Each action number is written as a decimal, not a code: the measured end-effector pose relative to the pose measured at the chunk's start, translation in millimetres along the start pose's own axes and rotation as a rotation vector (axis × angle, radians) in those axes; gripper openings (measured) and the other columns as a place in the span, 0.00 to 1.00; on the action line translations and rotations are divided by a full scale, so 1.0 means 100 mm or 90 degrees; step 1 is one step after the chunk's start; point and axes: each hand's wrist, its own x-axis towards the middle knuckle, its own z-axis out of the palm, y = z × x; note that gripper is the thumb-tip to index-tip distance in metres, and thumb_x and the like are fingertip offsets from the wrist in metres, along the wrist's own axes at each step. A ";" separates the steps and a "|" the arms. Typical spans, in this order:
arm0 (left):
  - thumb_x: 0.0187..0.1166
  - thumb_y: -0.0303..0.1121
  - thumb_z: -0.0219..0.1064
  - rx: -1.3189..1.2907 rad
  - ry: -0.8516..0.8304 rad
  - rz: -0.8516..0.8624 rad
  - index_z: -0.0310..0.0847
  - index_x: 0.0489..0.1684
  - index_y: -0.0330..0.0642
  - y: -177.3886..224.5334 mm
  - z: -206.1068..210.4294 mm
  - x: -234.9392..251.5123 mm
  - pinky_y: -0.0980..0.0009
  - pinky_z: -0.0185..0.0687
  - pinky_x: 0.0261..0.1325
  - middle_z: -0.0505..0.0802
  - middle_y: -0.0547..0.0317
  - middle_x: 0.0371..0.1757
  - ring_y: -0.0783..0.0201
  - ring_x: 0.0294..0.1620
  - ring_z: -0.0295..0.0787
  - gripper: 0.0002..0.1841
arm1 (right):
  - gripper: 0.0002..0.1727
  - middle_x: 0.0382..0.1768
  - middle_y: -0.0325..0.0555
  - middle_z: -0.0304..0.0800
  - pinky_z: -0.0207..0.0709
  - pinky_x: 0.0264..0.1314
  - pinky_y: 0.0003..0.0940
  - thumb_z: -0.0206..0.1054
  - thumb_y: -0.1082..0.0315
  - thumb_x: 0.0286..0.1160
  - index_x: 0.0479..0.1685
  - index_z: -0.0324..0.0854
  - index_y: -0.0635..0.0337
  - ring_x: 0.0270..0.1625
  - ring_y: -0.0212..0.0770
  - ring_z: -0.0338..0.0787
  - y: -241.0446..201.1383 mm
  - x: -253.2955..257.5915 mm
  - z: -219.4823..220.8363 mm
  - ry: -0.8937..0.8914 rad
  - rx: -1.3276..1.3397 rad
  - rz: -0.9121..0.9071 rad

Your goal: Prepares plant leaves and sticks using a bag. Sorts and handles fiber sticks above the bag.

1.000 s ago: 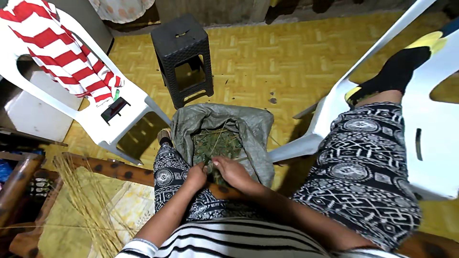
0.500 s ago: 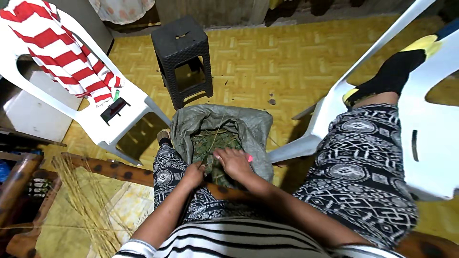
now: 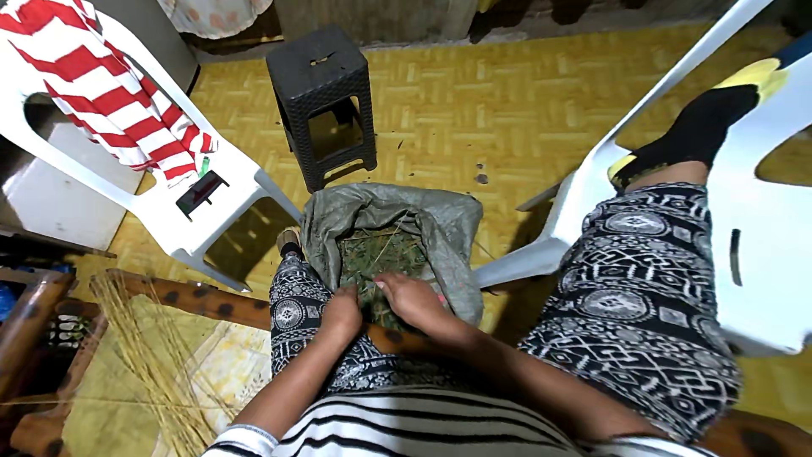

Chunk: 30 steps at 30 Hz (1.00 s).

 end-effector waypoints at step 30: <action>0.96 0.36 0.45 -0.124 -0.069 0.016 0.79 0.70 0.29 -0.14 -0.12 -0.03 0.45 0.74 0.73 0.88 0.31 0.61 0.41 0.65 0.86 0.22 | 0.27 0.76 0.60 0.82 0.68 0.83 0.57 0.44 0.55 0.97 0.82 0.74 0.59 0.78 0.57 0.81 0.09 0.05 -0.04 0.025 0.241 0.018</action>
